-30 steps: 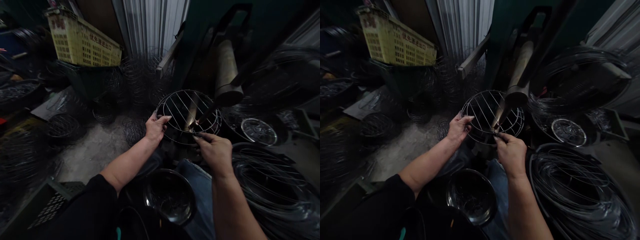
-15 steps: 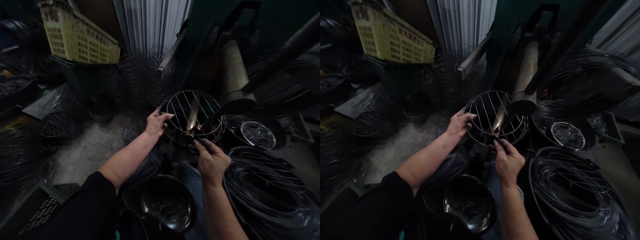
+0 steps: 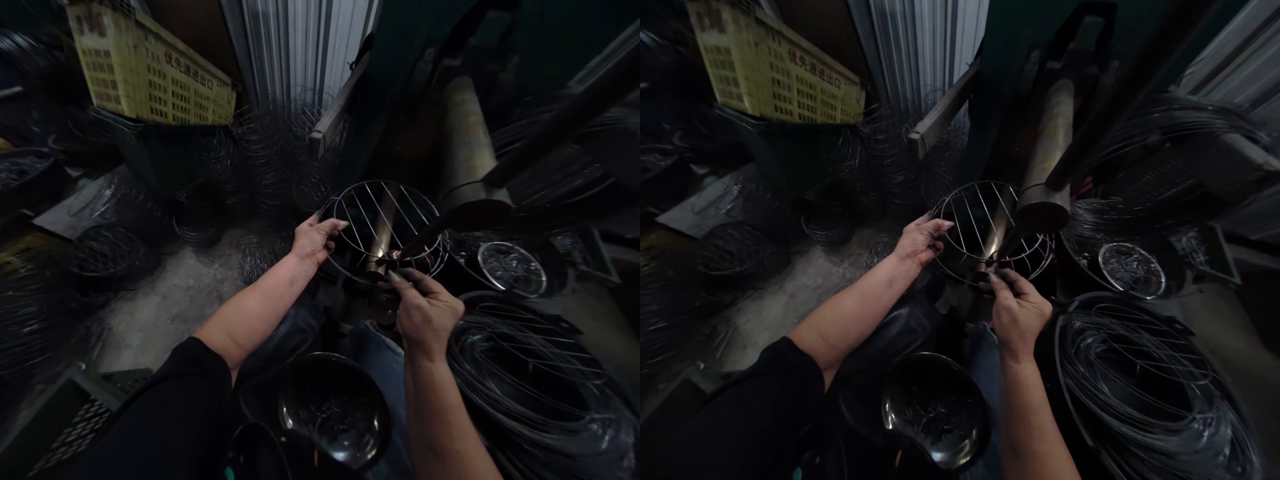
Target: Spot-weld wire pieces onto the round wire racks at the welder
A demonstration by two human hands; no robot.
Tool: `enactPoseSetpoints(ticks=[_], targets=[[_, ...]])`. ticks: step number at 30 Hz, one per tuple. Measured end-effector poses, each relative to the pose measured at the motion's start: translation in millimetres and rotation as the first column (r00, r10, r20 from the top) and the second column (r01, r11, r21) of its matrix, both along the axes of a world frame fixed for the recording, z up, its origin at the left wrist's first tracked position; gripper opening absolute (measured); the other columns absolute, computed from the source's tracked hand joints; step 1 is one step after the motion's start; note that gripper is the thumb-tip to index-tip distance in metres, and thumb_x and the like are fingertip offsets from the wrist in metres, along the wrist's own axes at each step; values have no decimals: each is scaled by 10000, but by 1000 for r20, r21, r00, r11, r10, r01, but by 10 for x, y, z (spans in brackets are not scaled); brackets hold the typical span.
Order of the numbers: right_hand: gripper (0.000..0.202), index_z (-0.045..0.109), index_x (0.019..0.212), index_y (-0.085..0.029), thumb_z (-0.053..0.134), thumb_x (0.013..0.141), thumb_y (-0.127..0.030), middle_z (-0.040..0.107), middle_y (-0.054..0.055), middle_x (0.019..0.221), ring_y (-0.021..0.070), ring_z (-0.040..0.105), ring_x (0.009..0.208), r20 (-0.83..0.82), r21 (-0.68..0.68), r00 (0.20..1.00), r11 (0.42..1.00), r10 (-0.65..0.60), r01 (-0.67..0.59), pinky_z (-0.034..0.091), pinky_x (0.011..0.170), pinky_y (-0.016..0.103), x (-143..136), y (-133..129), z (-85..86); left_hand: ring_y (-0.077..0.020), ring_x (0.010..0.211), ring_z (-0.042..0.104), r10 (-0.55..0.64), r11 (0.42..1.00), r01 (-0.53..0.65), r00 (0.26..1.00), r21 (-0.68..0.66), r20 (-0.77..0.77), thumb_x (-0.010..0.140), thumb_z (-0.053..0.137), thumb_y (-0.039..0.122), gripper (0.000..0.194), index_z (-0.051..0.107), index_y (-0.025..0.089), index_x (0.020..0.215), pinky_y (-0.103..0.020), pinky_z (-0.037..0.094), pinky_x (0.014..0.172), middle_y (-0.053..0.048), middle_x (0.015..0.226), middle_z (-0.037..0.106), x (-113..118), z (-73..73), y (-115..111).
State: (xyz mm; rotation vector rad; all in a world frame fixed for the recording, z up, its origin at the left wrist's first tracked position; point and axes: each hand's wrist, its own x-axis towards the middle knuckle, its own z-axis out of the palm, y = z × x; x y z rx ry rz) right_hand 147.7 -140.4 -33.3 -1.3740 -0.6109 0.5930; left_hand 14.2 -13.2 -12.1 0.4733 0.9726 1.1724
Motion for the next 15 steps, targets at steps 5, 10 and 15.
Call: enactPoseSetpoints(ticks=[5,10,15], targets=[[280,763,809,-146,869,614,-317,734,42,686,226,719,548,-5,-25,1000,1000,15,-15,554,428,253,13,-9,24,-40,504,419,17,1000,-17,1000,-1,-6,432,792,64,400,559,171,740,-173,158,454,55,601,541,7,32,-5],[349,757,838,-149,881,598,-369,717,33,642,223,691,504,-14,-82,1000,997,15,-16,516,378,255,31,-17,12,-49,512,438,22,1000,-21,999,8,-28,472,772,41,389,565,170,775,-176,169,450,55,593,538,6,51,6],[253,748,749,-149,866,595,-310,701,27,604,198,685,508,-39,-30,999,999,27,-28,545,454,255,1,37,17,-50,514,442,13,1000,-13,999,20,-32,491,803,57,400,580,177,800,-189,176,458,47,623,565,6,24,-16]])
